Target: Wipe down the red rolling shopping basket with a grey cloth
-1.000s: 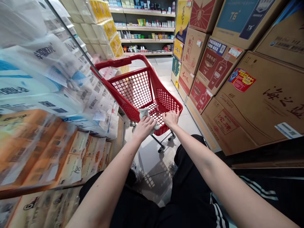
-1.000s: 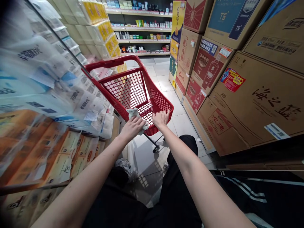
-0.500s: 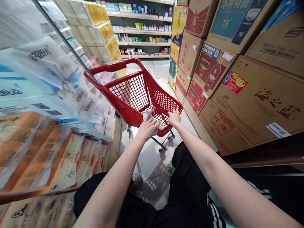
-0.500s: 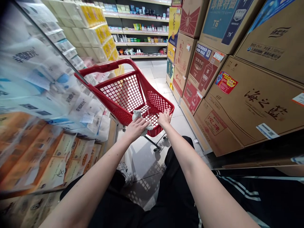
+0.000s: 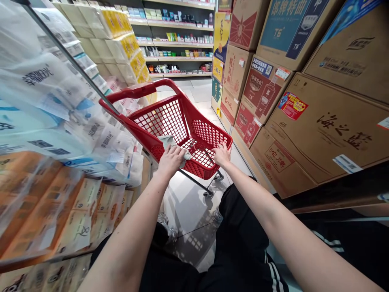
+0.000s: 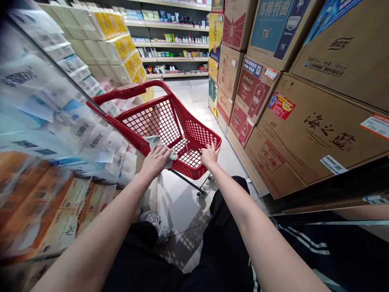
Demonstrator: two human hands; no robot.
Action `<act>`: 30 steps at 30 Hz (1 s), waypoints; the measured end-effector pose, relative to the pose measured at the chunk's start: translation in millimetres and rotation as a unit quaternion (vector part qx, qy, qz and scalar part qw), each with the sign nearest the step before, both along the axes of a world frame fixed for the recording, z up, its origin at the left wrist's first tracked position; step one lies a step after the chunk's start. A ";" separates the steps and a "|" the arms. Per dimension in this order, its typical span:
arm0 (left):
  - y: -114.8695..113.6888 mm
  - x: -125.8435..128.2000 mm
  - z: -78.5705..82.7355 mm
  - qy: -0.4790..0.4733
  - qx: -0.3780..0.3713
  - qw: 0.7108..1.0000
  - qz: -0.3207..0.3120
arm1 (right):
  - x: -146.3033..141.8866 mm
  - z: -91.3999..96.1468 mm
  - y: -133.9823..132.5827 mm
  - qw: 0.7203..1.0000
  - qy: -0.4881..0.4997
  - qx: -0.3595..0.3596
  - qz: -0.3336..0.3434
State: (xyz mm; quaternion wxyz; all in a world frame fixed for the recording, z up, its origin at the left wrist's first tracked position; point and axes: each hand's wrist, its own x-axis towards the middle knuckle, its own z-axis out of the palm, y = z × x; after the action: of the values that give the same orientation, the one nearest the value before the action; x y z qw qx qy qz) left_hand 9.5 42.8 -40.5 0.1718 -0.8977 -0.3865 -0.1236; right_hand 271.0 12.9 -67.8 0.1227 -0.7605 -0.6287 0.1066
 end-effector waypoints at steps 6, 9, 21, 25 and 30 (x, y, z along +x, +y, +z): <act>-18.2 25.9 -2.6 0.002 0.024 1.000 -0.010 | 12.7 5.4 -7.2 0.998 -0.017 0.042 -0.052; -22.4 38.0 -2.3 0.004 0.034 0.999 -0.004 | 11.9 9.6 -9.7 0.990 -0.020 0.070 -0.121; -47.8 81.7 -2.1 -0.030 -0.001 0.999 0.029 | 29.5 13.3 -11.7 0.988 0.016 0.003 -0.151; -42.1 62.2 0.7 -0.019 0.008 1.000 0.022 | 44.3 15.3 -7.3 0.993 -0.006 -0.020 -0.113; -25.0 -9.7 23.0 0.015 0.043 0.997 0.060 | 56.2 10.8 0.7 0.995 -0.020 -0.019 -0.100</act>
State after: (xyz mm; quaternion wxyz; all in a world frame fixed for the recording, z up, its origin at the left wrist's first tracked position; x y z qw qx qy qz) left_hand -0.1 17.8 -17.5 0.2226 -0.8666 -0.4312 -0.1162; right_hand 327.2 13.6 -57.0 0.1061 -0.8238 -0.5495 0.0906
